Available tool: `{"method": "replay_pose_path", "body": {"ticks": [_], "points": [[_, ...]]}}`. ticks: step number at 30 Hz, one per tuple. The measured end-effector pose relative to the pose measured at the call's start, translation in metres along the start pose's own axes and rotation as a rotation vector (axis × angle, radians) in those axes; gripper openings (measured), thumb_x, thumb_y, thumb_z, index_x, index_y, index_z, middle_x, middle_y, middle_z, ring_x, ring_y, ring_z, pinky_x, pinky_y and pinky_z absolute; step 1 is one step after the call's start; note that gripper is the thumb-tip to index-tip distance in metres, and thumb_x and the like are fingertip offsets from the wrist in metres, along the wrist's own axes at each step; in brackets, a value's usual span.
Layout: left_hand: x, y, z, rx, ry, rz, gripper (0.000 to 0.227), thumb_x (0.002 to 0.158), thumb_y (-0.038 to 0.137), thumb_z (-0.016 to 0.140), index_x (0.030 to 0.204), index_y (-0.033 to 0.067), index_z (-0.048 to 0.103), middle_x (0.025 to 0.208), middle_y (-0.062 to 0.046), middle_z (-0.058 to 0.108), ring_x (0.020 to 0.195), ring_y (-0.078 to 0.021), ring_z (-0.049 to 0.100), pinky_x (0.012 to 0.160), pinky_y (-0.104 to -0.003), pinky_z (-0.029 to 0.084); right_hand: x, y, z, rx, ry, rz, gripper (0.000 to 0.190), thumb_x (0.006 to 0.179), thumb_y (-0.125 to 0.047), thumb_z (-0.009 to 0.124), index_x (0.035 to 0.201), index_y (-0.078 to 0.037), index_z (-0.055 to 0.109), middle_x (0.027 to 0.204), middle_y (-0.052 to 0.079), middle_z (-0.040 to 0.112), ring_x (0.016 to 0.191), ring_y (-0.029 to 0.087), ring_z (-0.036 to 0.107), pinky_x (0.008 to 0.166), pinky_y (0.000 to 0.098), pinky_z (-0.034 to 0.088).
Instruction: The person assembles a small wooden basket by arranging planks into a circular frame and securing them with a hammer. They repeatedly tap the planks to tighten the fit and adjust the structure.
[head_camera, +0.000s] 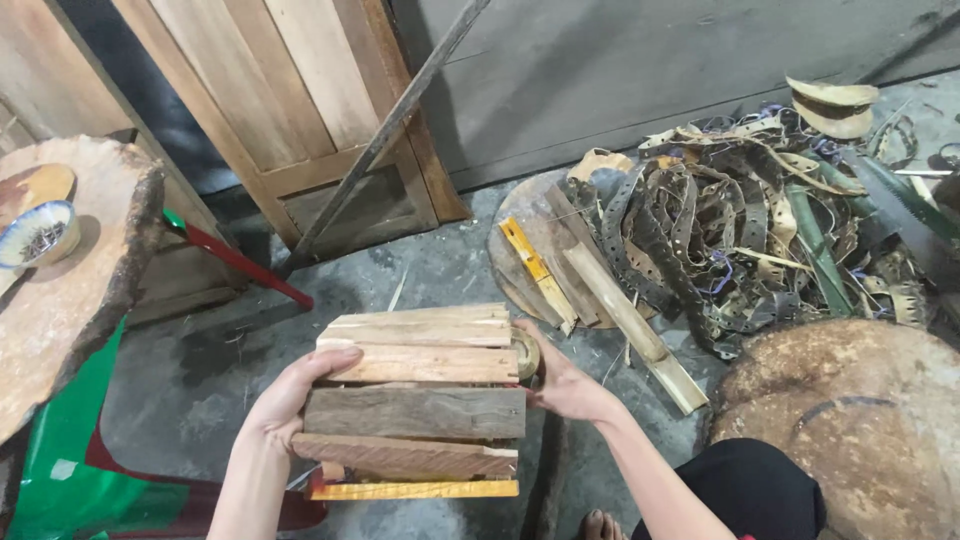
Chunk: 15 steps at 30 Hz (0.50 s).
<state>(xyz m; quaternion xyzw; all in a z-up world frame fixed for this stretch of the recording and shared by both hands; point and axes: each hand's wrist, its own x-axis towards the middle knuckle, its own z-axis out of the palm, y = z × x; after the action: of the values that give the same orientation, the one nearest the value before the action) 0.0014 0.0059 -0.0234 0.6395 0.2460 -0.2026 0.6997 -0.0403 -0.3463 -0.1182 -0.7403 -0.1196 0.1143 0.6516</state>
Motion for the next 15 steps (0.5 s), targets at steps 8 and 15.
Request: {"method": "replay_pose_path", "body": {"ticks": [8,15], "points": [[-0.040,0.012,0.016,-0.085,0.020,-0.075,0.023,0.081,0.014,0.077,0.099,0.0074,0.064,0.091,-0.015,0.071,0.080,-0.0307,0.068,0.072,-0.043,0.055,-0.020,-0.050,0.012,0.208,0.008,0.018,0.093,0.055,0.013,0.027,0.143,-0.017,0.026,0.164,0.019,0.017,0.142,0.048,0.034,0.097,0.0673,0.059],[-0.030,0.004,0.001,-0.076,0.051,-0.010,0.024,0.082,0.017,0.077,0.102,0.0060,0.071,0.094,-0.013,0.074,0.080,-0.0267,0.068,0.071,-0.037,0.052,-0.024,-0.046,-0.006,-0.074,0.121,0.075,0.079,0.078,0.008,0.063,0.149,-0.011,0.037,0.151,0.015,0.048,0.142,0.027,0.046,0.121,0.0450,0.039]]}}
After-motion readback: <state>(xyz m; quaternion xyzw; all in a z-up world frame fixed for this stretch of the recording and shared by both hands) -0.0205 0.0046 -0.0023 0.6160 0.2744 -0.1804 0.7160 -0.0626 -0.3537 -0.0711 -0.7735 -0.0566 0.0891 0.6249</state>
